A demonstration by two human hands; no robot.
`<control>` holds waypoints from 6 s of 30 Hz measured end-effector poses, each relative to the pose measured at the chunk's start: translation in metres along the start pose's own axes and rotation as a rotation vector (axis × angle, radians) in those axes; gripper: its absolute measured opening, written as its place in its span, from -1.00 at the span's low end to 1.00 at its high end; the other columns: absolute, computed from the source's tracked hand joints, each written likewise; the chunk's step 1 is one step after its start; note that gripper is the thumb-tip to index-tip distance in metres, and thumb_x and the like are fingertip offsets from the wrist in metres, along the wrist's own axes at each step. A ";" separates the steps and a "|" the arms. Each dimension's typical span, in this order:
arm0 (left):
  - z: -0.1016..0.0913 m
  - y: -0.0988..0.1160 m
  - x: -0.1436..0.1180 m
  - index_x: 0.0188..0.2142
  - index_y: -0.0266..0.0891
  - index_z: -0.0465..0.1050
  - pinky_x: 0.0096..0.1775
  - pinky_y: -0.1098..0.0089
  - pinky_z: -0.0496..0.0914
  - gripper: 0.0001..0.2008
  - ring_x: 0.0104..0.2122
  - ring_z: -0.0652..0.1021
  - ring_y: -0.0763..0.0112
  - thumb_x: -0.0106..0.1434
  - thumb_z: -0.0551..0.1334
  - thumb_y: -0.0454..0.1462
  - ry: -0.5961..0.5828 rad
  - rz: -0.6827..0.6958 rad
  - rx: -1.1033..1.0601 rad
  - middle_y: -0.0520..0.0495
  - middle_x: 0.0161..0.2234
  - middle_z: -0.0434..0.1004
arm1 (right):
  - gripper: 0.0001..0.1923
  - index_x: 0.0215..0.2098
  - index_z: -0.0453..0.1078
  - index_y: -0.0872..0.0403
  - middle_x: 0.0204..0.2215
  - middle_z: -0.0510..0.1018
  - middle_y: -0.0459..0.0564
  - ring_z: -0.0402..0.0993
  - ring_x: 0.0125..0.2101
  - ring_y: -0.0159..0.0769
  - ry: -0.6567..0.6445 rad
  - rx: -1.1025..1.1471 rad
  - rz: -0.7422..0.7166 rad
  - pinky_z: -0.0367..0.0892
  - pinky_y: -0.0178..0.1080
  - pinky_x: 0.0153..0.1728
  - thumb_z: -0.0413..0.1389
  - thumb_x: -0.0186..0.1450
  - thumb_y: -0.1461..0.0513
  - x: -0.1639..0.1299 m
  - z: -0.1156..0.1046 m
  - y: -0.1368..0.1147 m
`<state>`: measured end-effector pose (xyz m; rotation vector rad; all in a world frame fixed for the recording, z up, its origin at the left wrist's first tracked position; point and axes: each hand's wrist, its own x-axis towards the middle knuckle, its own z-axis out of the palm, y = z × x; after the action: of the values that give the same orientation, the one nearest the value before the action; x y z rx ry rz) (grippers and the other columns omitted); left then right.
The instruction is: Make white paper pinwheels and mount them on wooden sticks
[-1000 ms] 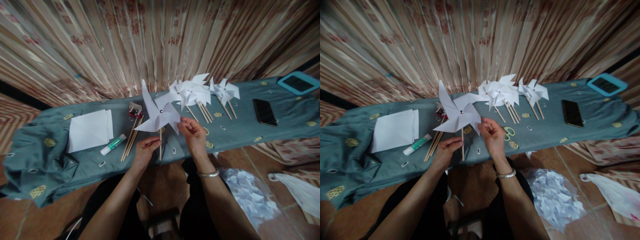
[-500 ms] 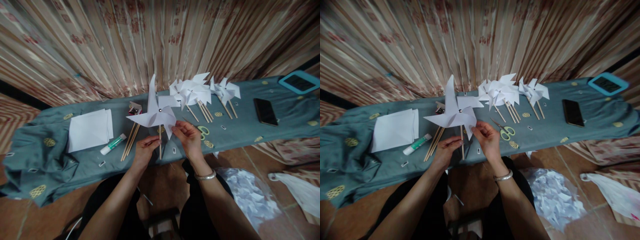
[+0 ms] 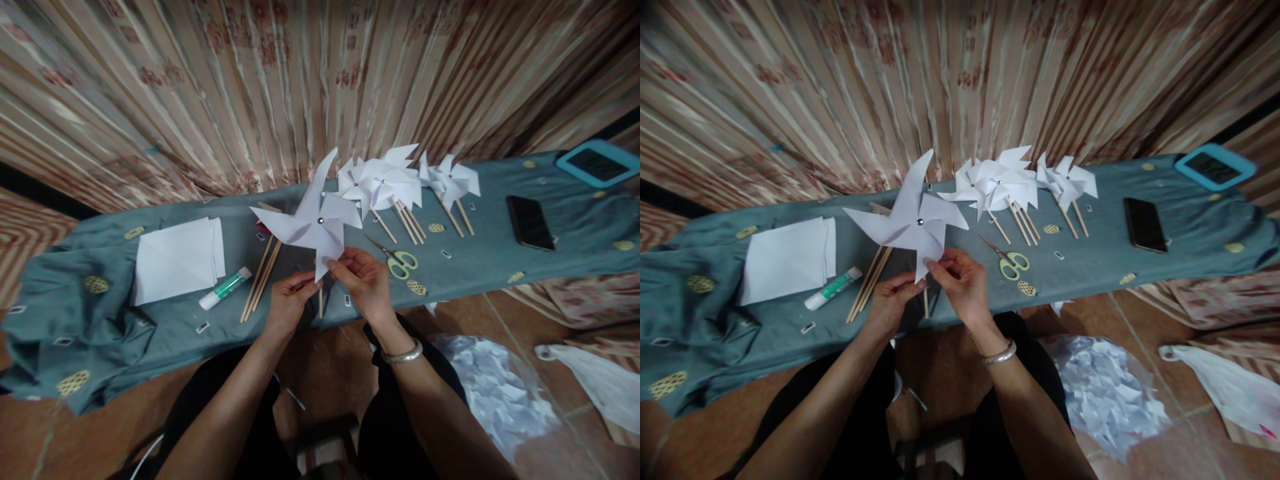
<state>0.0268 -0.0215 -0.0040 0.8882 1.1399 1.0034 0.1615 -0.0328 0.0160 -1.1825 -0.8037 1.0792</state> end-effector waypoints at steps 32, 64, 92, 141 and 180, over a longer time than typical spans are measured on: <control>0.001 -0.001 -0.002 -0.47 -0.20 0.65 -0.11 0.22 0.47 -0.70 -0.35 0.61 0.26 -0.27 0.53 -0.18 0.007 -0.073 -0.009 -0.07 -0.41 0.69 | -0.65 -0.19 0.48 -0.02 -0.37 0.64 -0.09 0.54 -0.35 -0.33 0.183 -0.130 -0.187 0.44 -0.20 -0.23 0.33 0.06 0.10 0.033 -0.039 0.001; 0.001 -0.003 -0.001 -0.47 -0.17 0.66 -0.16 0.34 0.43 -0.78 -0.38 0.56 0.38 -0.20 0.49 -0.21 0.020 -0.010 -0.001 -0.01 -0.44 0.65 | -0.60 -0.33 0.54 0.01 -0.56 0.59 -0.19 0.47 -0.51 -0.40 0.134 0.157 0.070 0.43 -0.24 -0.33 0.45 -0.14 0.13 0.019 -0.021 -0.008; 0.001 -0.005 -0.001 -0.41 -0.19 0.67 -0.11 0.32 0.40 -0.75 -0.34 0.58 0.33 -0.14 0.50 -0.19 -0.025 0.009 -0.028 -0.02 -0.42 0.66 | -0.66 -0.41 0.55 0.01 -0.57 0.58 -0.21 0.46 -0.51 -0.41 -0.023 0.284 0.189 0.42 -0.27 -0.32 0.46 -0.17 0.21 0.007 -0.003 -0.007; -0.001 -0.002 -0.002 -0.45 -0.19 0.66 -0.18 0.31 0.47 -0.72 -0.39 0.59 0.34 -0.22 0.52 -0.18 0.006 -0.040 0.031 -0.04 -0.43 0.67 | -0.73 -0.25 0.52 -0.04 -0.44 0.60 -0.16 0.45 -0.45 -0.38 0.183 -0.107 -0.118 0.37 -0.23 -0.33 0.34 0.07 0.14 0.018 -0.032 -0.011; 0.001 -0.005 -0.001 -0.43 -0.16 0.66 -0.15 0.32 0.46 -0.77 -0.36 0.59 0.35 -0.16 0.50 -0.20 -0.011 0.006 0.025 -0.04 -0.39 0.68 | -0.75 -0.29 0.50 0.00 -0.60 0.50 -0.22 0.33 -0.58 -0.45 0.083 -0.019 -0.046 0.24 -0.32 -0.52 0.33 0.06 0.14 0.004 -0.016 -0.012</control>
<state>0.0289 -0.0240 -0.0085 0.9167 1.1433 0.9894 0.1798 -0.0345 0.0236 -1.2115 -0.7740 0.9805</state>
